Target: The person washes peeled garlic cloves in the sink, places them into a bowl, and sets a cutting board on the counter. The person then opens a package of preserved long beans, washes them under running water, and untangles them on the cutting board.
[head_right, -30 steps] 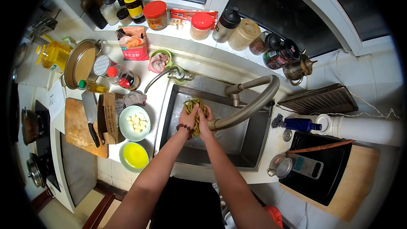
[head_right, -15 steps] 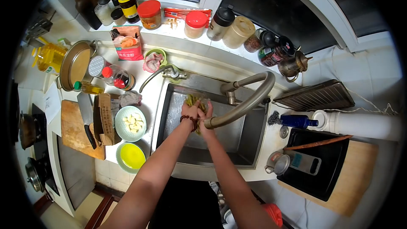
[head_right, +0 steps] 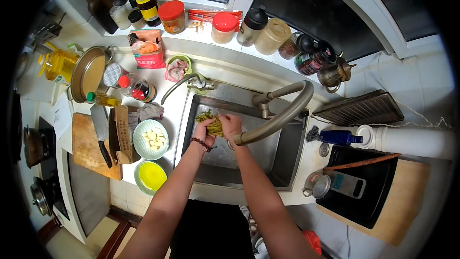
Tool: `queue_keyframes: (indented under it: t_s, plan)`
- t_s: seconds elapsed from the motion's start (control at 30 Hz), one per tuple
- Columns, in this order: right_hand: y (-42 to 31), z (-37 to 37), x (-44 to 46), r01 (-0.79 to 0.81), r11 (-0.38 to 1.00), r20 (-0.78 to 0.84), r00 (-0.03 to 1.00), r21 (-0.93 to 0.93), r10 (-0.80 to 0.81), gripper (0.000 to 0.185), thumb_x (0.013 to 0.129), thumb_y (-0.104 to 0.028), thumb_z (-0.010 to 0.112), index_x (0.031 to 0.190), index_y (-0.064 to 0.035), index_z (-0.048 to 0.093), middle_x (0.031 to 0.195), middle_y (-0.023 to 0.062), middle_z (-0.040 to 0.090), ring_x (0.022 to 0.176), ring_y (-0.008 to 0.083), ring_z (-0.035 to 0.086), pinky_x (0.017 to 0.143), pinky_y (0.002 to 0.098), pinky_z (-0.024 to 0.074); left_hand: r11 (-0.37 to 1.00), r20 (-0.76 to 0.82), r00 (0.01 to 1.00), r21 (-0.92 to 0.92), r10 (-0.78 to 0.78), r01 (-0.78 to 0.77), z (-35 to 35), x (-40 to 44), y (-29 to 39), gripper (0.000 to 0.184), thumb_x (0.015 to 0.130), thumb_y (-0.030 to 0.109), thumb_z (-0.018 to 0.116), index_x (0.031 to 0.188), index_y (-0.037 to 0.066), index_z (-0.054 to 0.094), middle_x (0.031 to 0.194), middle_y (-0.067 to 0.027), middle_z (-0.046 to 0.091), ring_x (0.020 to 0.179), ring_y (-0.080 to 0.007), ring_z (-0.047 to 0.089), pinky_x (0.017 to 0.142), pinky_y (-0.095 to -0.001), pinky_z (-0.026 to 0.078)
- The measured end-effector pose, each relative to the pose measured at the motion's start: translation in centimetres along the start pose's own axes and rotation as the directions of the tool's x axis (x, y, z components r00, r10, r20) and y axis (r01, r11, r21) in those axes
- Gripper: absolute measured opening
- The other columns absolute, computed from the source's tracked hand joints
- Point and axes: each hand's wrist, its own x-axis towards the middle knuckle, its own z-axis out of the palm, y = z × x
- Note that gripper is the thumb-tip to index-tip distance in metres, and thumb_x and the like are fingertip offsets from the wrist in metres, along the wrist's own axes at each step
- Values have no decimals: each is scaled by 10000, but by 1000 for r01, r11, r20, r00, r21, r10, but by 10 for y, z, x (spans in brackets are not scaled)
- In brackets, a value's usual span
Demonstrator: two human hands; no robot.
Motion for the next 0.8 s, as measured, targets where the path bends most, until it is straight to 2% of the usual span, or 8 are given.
queue_keyframes:
  t_s: [0.13,0.23,0.27,0.33,0.4,0.47,0.6,0.8]
  plan:
    - [29,21,-5,9,998,-204,979,60,3,472,988,-457,595,1156,-17,636,1110,143,674,976,243,645,826,362,492,930,-111,928,143,355,-338,30,-1,-6,303,820,-16,741,1085,73,623,1033,-93,689,906,-239,686,765,-344,565]
    - [38,10,-10,-166,973,-120,975,159,186,585,1004,-487,556,1423,-82,507,1416,161,539,1231,271,543,990,376,429,548,-115,757,760,643,-350,43,6,-16,383,788,179,829,1090,58,627,982,-125,722,899,-295,703,769,-426,543]
    - [47,0,-8,-188,951,-109,970,245,219,603,1019,-487,530,1472,-96,465,1478,155,481,1307,279,491,1048,392,391,548,-114,758,760,642,-350,39,12,-25,383,788,179,829,1090,58,627,982,-125,722,899,-295,703,769,-426,543]
    - [67,-23,-10,-208,922,-104,962,326,253,623,1034,-488,503,1522,-110,423,1540,150,424,1382,287,439,1106,409,354,125,193,723,924,664,-361,60,-6,-37,372,788,144,816,1098,71,623,946,-140,711,852,-315,696,753,-401,545]
    - [80,-47,-16,47,694,-188,974,719,129,667,1046,-481,485,1591,-149,290,1638,125,261,1484,306,311,1170,468,297,70,296,764,911,572,-406,64,-12,-43,380,778,157,789,1111,92,618,964,-193,693,902,-388,681,789,-427,541]
    - [60,-82,-26,54,731,-233,961,680,146,680,1050,-476,478,1603,-159,243,1658,118,201,1503,317,266,1184,486,274,-129,508,767,856,391,-501,65,-17,-46,381,763,144,759,1118,108,624,988,-216,679,938,-465,637,799,-496,524]
    - [45,-127,-22,70,690,-286,936,720,203,713,1041,-459,506,1617,-175,194,1675,119,148,1523,339,212,1195,493,262,-165,628,639,758,444,-631,56,-37,-52,354,748,23,739,1075,85,616,967,-202,666,913,-449,637,777,-504,517]
    - [25,-143,1,19,686,-239,944,727,228,634,1024,-355,562,1579,-206,294,1601,122,260,1424,317,348,1155,444,322,-2,505,694,809,513,-587,38,-75,-51,383,716,-25,771,1065,53,634,965,-156,702,941,-352,699,827,-369,545]
